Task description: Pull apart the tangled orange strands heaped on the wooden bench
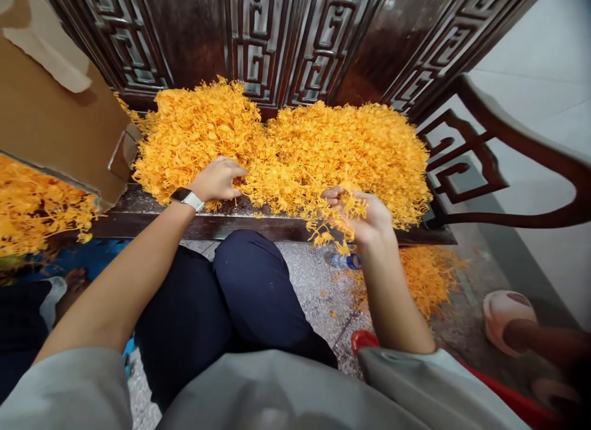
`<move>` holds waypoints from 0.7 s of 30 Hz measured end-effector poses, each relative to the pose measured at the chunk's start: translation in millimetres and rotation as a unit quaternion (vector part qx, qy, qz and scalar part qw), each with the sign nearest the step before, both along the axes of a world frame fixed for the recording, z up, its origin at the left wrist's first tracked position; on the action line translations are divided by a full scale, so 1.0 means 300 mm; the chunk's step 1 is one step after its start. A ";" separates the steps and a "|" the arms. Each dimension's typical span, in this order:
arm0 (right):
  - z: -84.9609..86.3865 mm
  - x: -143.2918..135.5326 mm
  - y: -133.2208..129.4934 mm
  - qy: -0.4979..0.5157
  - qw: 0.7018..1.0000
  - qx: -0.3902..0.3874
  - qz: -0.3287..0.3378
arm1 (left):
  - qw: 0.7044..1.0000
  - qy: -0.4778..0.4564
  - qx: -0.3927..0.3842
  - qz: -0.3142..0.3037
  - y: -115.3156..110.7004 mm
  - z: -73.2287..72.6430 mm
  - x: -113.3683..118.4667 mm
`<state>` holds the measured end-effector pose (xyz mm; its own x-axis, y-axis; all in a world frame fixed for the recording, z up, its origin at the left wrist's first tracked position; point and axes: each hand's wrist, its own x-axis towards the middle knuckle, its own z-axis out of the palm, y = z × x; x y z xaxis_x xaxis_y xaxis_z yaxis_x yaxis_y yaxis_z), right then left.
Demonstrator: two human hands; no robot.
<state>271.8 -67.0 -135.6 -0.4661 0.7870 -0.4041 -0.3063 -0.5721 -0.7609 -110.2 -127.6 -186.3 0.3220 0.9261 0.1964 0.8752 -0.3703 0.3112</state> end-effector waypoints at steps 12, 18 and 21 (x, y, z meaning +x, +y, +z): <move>-0.003 0.116 0.190 -0.004 0.967 0.183 -0.175 | 0.994 0.097 0.013 0.051 -0.004 -0.016 -0.032; -0.035 0.136 0.046 0.000 0.978 0.162 -0.132 | 0.970 0.096 -0.006 0.225 -0.006 0.030 -0.128; -0.071 0.156 0.005 -0.013 0.982 0.161 -0.100 | 0.968 0.086 -0.043 0.231 -0.007 0.033 -0.120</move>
<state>318.7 -65.4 -157.0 -0.2827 0.9505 -0.1292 -0.3655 -0.2313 -0.9016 -146.1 -129.8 -176.5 -0.1090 0.9897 0.0930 0.9830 0.0934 0.1583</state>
